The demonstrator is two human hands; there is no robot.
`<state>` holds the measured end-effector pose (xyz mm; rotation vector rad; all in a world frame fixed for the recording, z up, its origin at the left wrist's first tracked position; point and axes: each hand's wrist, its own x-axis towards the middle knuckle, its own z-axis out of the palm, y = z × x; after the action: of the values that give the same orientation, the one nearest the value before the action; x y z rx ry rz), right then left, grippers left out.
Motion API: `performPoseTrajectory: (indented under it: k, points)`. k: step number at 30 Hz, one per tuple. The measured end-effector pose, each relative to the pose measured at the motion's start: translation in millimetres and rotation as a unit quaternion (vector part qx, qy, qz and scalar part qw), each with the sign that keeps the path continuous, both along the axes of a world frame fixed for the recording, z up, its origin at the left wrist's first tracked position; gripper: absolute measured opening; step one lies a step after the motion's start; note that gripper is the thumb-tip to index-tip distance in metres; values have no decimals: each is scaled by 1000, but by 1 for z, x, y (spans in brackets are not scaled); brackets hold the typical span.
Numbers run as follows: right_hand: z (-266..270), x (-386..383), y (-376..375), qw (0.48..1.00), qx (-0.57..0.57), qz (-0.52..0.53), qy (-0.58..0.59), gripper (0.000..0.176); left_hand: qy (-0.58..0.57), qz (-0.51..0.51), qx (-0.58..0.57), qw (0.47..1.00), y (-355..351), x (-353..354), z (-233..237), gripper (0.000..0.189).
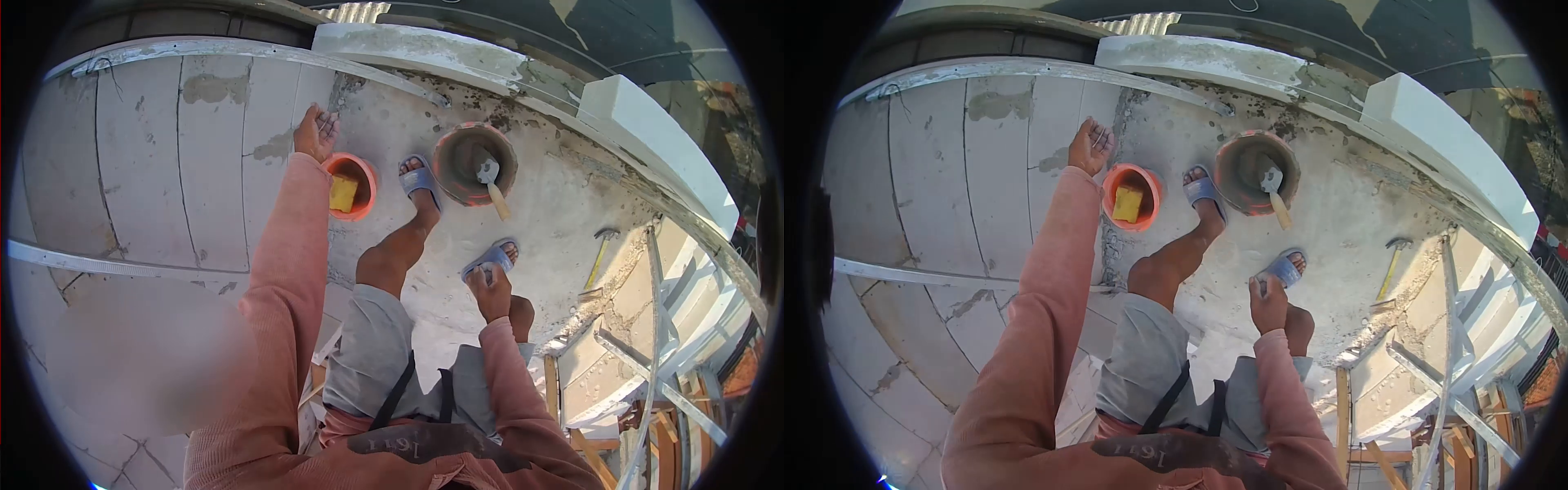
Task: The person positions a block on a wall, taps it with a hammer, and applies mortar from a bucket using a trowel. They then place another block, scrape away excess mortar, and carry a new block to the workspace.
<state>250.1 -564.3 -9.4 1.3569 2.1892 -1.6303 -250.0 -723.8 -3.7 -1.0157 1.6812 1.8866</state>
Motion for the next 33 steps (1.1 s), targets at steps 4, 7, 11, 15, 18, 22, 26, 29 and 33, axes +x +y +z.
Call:
performPoseTrajectory:
  k: [4, 7, 11, 15, 18, 22, 26, 29, 33]
  points:
    - [23, -36, -5, 992, -80, -7, -99, 26, -15, 29, -2, 999, -6, -57, -45, 26]
    - [17, -68, -6, 984, -72, -48, -154, 26, -26, 45, 4, 999, 4, -134, -104, 30]
    - [37, -121, -11, 955, -117, -76, -263, 29, -48, 95, -6, 994, -8, -184, -156, 35]
    - [58, -168, -26, 967, -105, -13, -232, 30, -36, 94, 21, 995, 9, -201, -160, 42]
    - [76, -204, -30, 933, -207, -56, -289, 28, -36, 126, 53, 990, 18, -208, -160, 45]
    - [92, -234, -28, 932, -214, -47, -287, 29, -31, 159, 57, 985, 20, -210, -166, 41]
    - [97, -277, -6, 978, -99, 24, -180, 25, -37, 187, 93, 977, 14, -212, -172, 35]
    - [118, -392, 49, 993, -82, 20, -81, 22, -54, 214, 143, 965, 8, -213, -179, 30]
    - [91, -559, 84, 982, -131, 87, 108, 17, -70, 219, 181, 956, 2, -217, -182, 27]
